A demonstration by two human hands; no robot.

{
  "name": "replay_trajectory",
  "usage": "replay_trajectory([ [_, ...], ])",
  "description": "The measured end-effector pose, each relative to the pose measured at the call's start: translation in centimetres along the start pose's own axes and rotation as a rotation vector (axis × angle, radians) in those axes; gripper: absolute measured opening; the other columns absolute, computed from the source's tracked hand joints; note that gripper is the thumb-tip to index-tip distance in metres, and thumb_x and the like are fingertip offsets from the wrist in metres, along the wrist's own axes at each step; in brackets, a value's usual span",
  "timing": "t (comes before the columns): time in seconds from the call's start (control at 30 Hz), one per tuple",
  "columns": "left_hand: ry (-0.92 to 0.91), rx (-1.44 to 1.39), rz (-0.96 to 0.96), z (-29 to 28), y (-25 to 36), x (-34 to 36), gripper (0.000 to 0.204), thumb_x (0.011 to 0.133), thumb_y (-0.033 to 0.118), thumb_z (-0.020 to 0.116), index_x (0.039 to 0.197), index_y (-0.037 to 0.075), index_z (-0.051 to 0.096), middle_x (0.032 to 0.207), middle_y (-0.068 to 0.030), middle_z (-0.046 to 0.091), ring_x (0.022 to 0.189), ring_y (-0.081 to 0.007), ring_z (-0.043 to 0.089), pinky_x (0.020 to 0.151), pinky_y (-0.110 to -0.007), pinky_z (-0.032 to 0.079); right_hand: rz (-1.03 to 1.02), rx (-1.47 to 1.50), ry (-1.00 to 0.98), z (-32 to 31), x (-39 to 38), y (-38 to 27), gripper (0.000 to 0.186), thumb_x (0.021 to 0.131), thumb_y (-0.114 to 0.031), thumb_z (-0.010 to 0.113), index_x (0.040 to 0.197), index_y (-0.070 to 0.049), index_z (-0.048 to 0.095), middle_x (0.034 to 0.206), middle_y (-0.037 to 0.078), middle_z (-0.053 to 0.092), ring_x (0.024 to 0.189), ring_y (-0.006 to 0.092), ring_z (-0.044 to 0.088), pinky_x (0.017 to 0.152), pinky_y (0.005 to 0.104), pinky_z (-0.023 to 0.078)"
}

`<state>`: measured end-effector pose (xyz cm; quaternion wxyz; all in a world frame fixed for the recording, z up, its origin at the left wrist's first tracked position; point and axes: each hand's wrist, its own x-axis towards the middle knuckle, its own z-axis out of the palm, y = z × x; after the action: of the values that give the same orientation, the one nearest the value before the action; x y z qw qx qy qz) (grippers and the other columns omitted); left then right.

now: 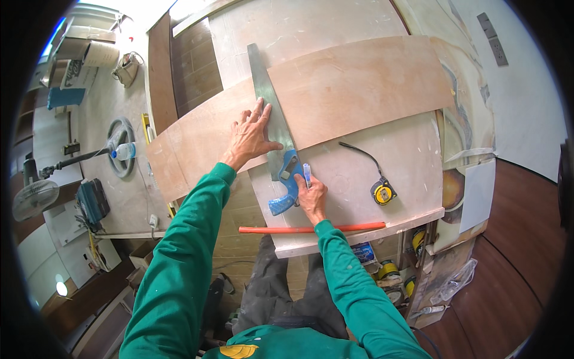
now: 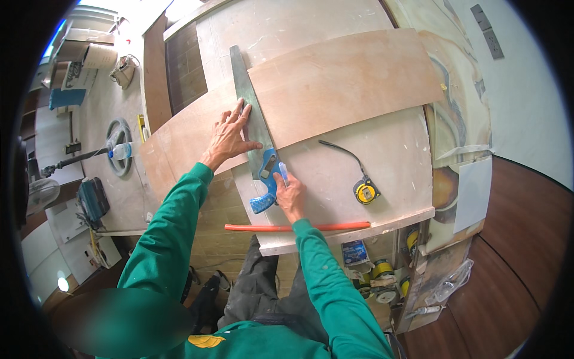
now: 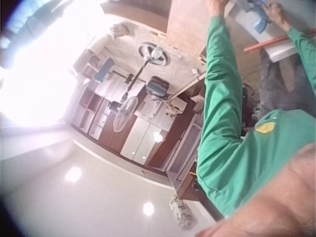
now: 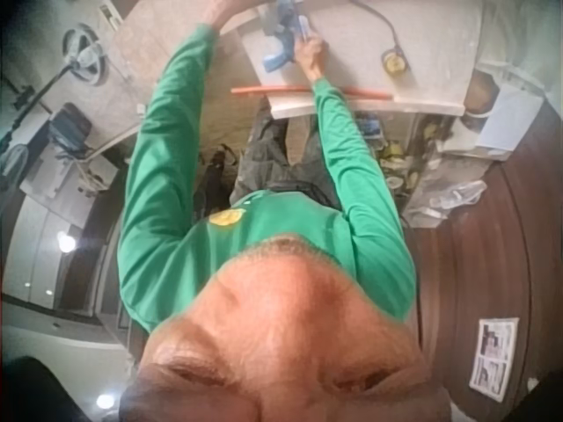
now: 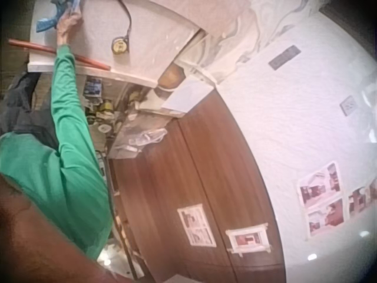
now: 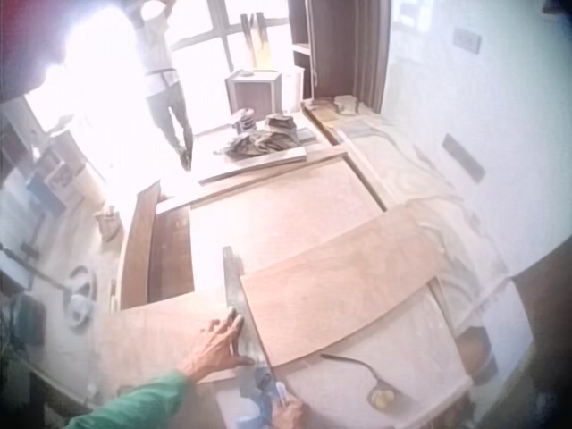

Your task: The person measures a wooden board with a tape measure and marks it with a pen. They then use a hand saw to cut the board along the marked line.

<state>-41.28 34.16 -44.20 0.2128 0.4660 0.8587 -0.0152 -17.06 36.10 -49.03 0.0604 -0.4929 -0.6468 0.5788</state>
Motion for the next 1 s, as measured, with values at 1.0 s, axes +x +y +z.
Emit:
replay_trajectory([
  [1.0, -0.04, 0.011, -0.062, 0.0, 0.05, 0.63, 0.121, 0.057, 0.057, 0.088, 0.157, 0.015, 0.035, 0.168, -0.0079, 0.021, 0.142, -0.042, 0.036, 0.1, -0.06, 0.043, -0.014, 0.074, -0.009, -0.27, 0.78, -0.65, 0.032, 0.094, -0.035, 0.069, 0.102, -0.004, 0.073, 0.073, 0.02, 0.067, 0.063, 0.0323, 0.064, 0.063, 0.0411, 0.05],
])
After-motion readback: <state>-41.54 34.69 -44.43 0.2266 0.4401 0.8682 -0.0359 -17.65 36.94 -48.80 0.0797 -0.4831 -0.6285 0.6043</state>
